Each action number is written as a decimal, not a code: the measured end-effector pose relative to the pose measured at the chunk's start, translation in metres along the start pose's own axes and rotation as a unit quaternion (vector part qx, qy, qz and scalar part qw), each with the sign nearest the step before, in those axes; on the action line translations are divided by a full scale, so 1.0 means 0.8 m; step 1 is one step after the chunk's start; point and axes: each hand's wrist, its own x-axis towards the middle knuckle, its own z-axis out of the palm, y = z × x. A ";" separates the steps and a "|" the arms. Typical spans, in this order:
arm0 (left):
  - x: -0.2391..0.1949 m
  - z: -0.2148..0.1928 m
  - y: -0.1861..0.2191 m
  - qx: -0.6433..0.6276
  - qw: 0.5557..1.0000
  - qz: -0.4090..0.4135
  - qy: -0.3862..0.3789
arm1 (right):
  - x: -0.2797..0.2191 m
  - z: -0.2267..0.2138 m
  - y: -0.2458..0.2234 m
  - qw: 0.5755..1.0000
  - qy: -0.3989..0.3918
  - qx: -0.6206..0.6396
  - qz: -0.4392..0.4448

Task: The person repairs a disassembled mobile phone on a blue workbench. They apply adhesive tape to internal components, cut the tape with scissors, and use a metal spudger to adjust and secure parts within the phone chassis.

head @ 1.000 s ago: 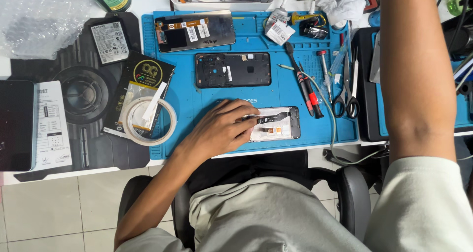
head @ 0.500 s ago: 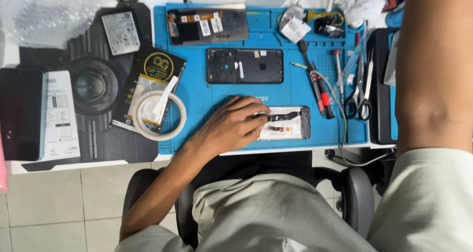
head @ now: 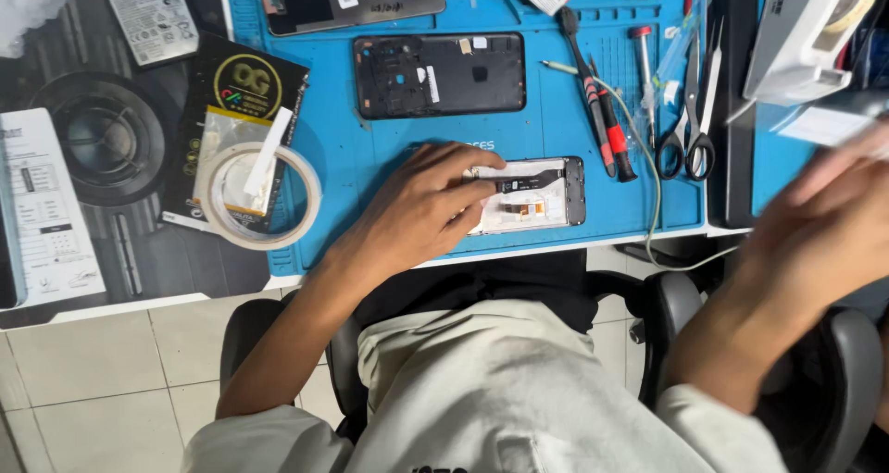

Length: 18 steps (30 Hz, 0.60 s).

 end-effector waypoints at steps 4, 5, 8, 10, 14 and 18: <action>-0.001 0.001 -0.001 -0.008 0.999 -0.027 -0.015 | -0.174 0.029 0.015 0.992 0.014 0.119 0.048; 0.000 0.002 -0.001 -0.020 0.999 -0.036 -0.018 | -0.212 0.047 0.026 0.988 0.007 0.147 0.044; -0.003 0.002 -0.001 -0.039 0.998 -0.049 -0.024 | -0.273 0.085 0.060 0.984 -0.031 0.165 -0.064; -0.003 0.001 -0.002 -0.039 0.998 -0.045 -0.024 | -0.279 0.088 0.077 0.972 -0.136 0.147 -0.121; -0.004 0.002 -0.004 -0.036 0.998 -0.038 -0.023 | -0.287 0.105 0.094 0.974 -0.145 0.001 -0.173; -0.005 0.001 -0.005 -0.036 0.998 -0.045 -0.032 | -0.288 0.118 0.102 0.978 -0.120 0.005 -0.172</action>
